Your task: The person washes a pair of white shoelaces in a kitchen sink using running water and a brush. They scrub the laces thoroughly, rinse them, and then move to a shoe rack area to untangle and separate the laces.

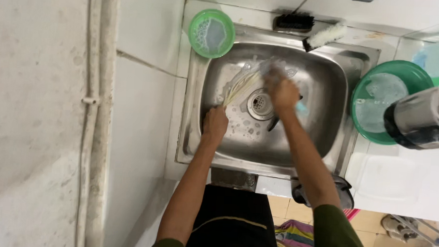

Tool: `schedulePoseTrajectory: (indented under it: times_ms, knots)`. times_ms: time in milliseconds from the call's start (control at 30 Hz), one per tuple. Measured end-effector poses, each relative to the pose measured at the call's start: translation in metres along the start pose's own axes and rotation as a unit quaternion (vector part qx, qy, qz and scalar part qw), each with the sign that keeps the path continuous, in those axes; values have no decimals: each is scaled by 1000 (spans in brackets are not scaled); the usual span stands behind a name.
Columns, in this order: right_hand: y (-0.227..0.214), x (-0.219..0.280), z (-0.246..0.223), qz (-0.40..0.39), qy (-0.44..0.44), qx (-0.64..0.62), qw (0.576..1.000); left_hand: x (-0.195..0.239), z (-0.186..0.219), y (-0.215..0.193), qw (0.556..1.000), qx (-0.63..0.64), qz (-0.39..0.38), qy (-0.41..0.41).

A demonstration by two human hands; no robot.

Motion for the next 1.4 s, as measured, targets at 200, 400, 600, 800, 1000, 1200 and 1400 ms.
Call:
schedulePoseTrajectory:
  times_ms: [200,400,600,800,1000,1200,1400]
  knots:
    - [40,16,-39,2,-21,28,999,-7,-4,-12,1000,-3,30,-4]
    - [-7,-14,-11,81,-41,76,993,6,-14,-10,999,18,40,-6]
    - [44,17,-35,12,-28,0,1000,5,-12,-5,997,74,24,-2]
    - [12,10,-25,63,52,-24,996,15,0,-9,999,15,26,21]
    - [18,-12,-31,-18,9,-30,999,2,-5,2,999,16,30,-8]
    - [41,11,-75,13,-54,32,998,-8,-5,-15,999,14,36,12]
    - [17,-15,-70,48,-51,44,997,21,-17,-23,999,44,17,-12]
Point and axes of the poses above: each hand's wrist, its own x-axis away from the middle knuckle, its own y-axis out of the palm, z = x × y, the point moved 8 cm from there along -x, towards the middle knuckle, and after that the axes turned 13 degrees about -x, right-handed, at the moved point
